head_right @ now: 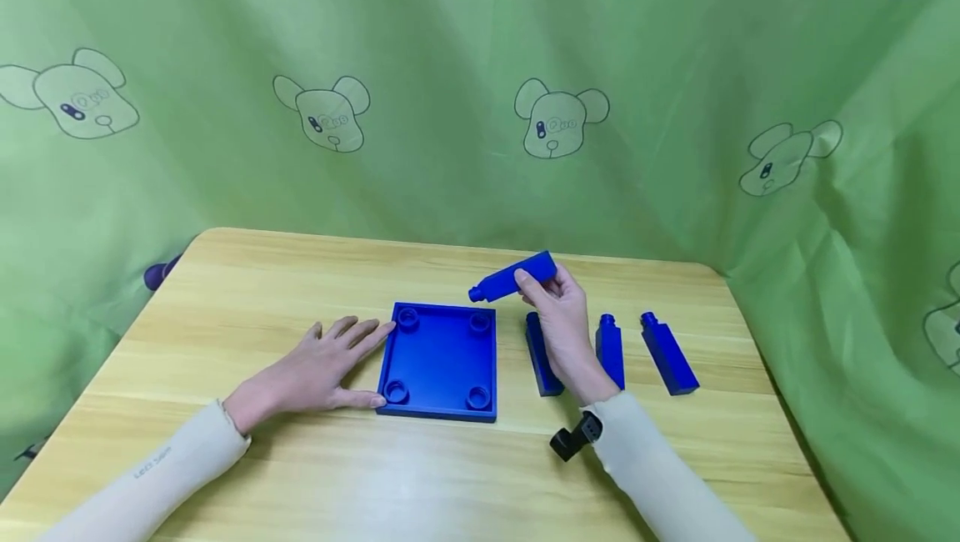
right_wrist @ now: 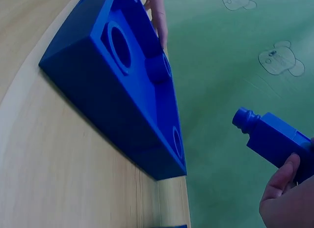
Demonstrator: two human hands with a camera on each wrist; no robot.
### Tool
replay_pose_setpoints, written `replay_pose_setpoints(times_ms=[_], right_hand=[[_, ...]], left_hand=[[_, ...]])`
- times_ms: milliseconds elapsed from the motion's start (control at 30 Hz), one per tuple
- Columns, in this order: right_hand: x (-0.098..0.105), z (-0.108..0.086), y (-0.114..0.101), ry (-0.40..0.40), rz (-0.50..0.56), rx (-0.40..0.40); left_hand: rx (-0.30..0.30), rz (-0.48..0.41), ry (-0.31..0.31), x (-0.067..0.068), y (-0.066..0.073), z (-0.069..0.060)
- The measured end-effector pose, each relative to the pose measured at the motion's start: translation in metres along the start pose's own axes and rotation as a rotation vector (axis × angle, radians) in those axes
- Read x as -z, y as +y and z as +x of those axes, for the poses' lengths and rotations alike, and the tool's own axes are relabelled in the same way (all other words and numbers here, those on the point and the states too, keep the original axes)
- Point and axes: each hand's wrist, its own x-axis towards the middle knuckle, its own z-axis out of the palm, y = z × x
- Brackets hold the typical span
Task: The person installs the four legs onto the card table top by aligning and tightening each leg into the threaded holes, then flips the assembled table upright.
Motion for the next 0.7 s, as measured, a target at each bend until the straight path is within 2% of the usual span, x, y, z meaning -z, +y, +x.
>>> replay_pose_setpoints(times_ms=[233, 367, 700], right_hand=[[-0.021, 0.002, 0.006, -0.117, -0.104, 0.020], [-0.035, 0.003, 0.008, -0.148, -0.158, 0.025], [-0.057, 0.006, 0.014, -0.266, -0.265, -0.011]], left_hand=[[0.008, -0.005, -0.006, -0.001, 0.001, -0.002], [0.009, -0.008, -0.011, 0.002, 0.001, -0.003], [0.014, -0.009, -0.004, 0.001, 0.001, -0.001]])
